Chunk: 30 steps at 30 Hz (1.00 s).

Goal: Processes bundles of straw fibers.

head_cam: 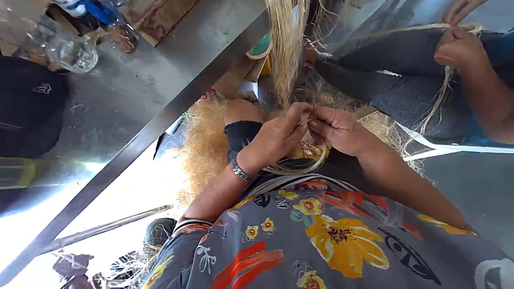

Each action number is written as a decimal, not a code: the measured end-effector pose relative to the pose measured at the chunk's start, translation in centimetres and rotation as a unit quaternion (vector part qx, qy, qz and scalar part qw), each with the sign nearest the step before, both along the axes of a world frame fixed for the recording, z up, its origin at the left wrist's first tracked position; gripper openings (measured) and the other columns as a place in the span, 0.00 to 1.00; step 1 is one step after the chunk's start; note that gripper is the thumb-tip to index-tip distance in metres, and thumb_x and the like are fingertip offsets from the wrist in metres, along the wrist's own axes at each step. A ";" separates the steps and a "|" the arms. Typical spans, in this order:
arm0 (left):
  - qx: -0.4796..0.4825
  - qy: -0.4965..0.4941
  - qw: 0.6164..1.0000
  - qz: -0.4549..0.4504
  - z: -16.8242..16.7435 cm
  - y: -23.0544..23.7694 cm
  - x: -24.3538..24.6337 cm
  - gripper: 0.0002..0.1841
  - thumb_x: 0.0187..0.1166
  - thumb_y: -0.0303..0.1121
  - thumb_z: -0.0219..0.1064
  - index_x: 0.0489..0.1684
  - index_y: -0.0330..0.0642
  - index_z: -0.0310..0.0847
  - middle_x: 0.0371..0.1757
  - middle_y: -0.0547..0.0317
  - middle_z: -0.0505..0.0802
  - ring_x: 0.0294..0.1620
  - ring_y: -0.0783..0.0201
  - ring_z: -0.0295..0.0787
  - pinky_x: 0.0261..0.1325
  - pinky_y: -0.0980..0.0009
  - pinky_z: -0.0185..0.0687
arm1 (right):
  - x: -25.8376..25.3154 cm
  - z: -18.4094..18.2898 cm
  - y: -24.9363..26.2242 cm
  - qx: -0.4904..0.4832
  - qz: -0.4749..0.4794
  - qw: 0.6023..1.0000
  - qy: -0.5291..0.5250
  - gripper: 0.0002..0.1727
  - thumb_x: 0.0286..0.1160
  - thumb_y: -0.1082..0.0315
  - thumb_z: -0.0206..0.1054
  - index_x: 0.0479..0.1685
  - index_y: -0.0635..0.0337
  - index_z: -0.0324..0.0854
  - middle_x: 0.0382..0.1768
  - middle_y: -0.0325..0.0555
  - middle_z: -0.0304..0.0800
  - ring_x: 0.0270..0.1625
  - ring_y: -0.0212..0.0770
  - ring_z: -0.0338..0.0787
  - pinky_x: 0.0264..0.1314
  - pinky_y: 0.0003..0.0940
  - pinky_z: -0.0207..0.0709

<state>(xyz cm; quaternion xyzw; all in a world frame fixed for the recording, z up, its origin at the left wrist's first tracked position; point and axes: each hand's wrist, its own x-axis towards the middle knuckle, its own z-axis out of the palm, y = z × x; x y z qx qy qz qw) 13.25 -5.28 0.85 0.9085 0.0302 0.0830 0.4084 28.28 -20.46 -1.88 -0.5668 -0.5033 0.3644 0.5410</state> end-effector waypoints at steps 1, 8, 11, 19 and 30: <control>-0.072 0.026 0.997 -0.002 -0.2 0.3 -0.3 0.18 0.88 0.31 0.52 0.72 0.37 0.74 0.32 0.57 0.86 0.31 0.65 0.82 0.39 0.63 0.83 | 0.3 0.0 -0.1 -0.008 0.013 1.000 0.015 0.10 0.90 0.69 0.53 0.40 0.59 0.77 0.24 0.32 0.78 0.24 0.24 0.81 0.29 0.21 0.80; -0.078 0.046 0.992 0.083 -0.8 0.3 -4.2 0.13 0.89 0.31 0.51 0.43 0.39 0.84 0.27 0.61 0.84 0.26 0.71 0.75 0.32 0.69 0.72 | 1.0 -0.6 -0.6 -0.048 0.124 0.991 -0.001 0.13 0.91 0.66 0.52 0.38 0.59 0.77 0.21 0.32 0.73 0.18 0.21 0.70 0.20 0.17 0.67; -0.131 -0.007 0.978 0.163 -0.6 2.6 -7.8 0.11 0.88 0.30 0.52 0.50 0.40 0.82 0.31 0.68 0.84 0.26 0.80 0.76 0.32 0.81 0.75 | 3.6 -1.2 -2.2 -0.053 0.064 0.991 -0.110 0.13 0.88 0.66 0.53 0.40 0.61 0.82 0.24 0.32 0.76 0.22 0.21 0.71 0.26 0.20 0.68; -0.023 -0.106 0.903 0.416 1.6 9.6 -18.0 0.09 0.88 0.32 0.51 0.39 0.54 0.76 0.24 0.84 0.75 0.18 0.87 0.64 0.23 0.88 0.63 | 11.6 -7.1 -7.9 -0.350 -0.205 0.855 -0.322 0.18 0.93 0.63 0.54 0.60 0.65 0.86 0.54 0.75 0.89 0.61 0.80 0.85 0.59 0.86 0.68; -0.099 -0.028 0.972 0.209 -1.2 -1.1 -6.9 0.12 0.86 0.27 0.50 0.40 0.33 0.81 0.24 0.63 0.80 0.19 0.76 0.69 0.24 0.77 0.66 | -4.0 -0.1 1.4 0.039 0.027 0.997 -0.059 0.16 0.85 0.62 0.61 0.52 0.63 0.92 0.38 0.40 0.93 0.35 0.24 0.87 0.42 0.24 0.84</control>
